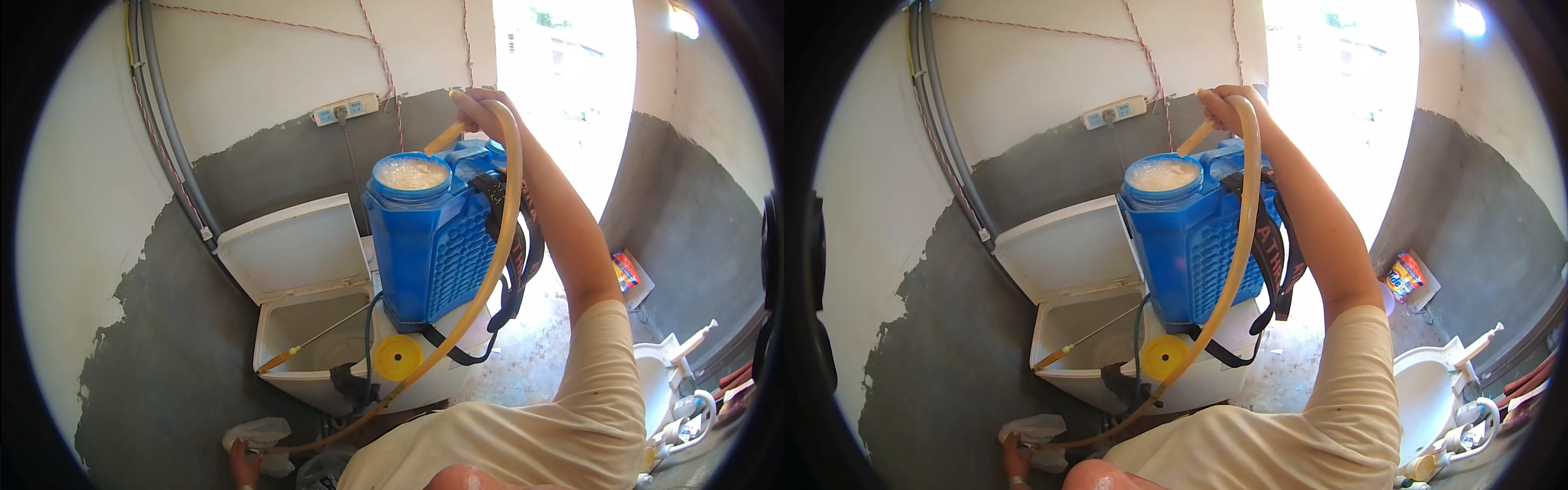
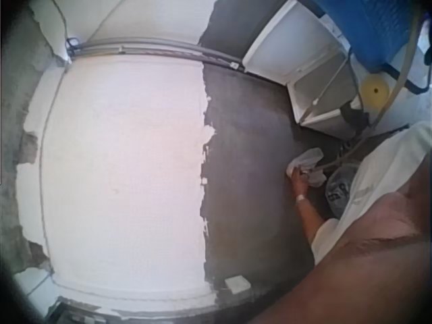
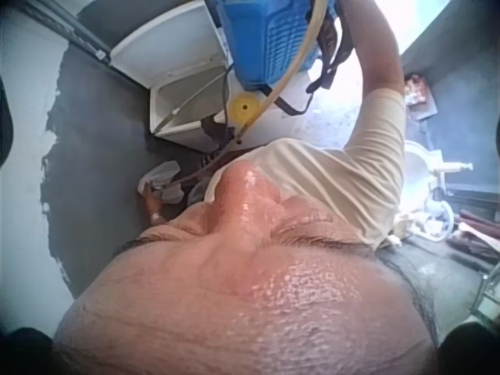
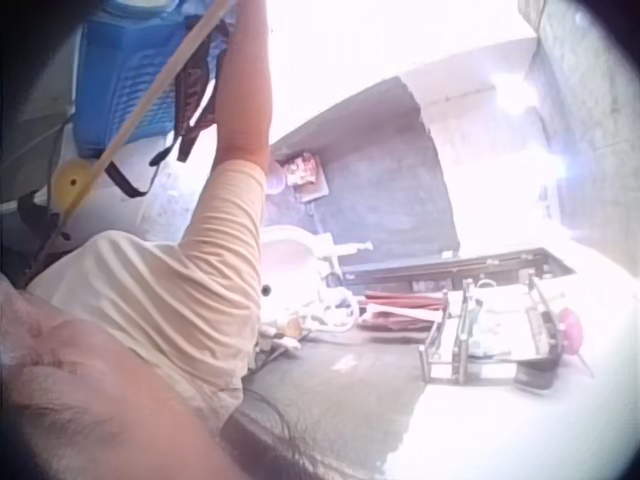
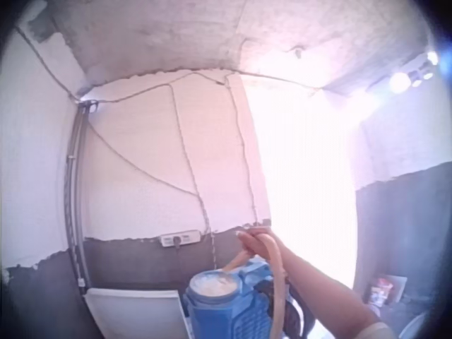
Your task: The person fills a blue backpack sprayer with water from a washing machine using a yellow hose, then adds liquid from a small white bottle into the sprayer tank. The person handles the hose and bottle to complete the filling process.
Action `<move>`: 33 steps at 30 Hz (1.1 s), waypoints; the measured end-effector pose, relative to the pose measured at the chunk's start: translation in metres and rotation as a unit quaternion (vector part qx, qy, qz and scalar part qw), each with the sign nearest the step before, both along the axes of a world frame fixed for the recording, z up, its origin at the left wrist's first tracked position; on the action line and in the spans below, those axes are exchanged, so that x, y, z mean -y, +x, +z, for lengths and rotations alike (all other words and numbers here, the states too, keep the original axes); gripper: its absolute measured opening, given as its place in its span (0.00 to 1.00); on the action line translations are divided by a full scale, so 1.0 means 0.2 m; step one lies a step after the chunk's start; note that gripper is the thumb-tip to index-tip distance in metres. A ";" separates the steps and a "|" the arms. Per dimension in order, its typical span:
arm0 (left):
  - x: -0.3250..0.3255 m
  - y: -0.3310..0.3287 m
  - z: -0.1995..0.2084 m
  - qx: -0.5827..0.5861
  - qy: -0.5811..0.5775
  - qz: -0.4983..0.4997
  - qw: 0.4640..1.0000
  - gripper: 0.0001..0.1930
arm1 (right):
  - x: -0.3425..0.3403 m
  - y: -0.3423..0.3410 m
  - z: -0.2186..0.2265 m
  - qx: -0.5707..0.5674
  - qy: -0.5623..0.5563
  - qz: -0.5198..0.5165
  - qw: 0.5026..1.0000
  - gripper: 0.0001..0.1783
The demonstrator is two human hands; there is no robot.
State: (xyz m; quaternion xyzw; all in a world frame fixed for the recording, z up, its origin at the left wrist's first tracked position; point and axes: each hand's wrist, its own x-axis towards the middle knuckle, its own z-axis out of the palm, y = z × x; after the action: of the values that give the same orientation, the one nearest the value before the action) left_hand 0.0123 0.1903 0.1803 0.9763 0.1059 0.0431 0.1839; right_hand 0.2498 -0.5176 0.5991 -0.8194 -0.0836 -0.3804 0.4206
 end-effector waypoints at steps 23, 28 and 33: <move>0.16 0.13 0.15 -0.011 0.083 0.138 0.987 0.32 | 0.01 -0.08 0.02 0.003 -0.052 0.000 0.999 0.25; 0.14 0.16 0.15 -0.014 0.079 0.129 0.988 0.30 | 0.00 -0.11 0.02 -0.013 -0.054 -0.008 0.998 0.22; 0.15 0.17 0.16 -0.017 0.115 0.135 0.984 0.29 | 0.03 -0.09 0.01 0.003 -0.078 0.002 0.997 0.24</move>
State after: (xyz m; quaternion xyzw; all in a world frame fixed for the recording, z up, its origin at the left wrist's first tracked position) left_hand 0.0470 0.1609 0.2132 0.9681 0.2347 0.0626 0.0612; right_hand 0.2322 -0.5228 0.6020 -0.8486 -0.1156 -0.3745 0.3554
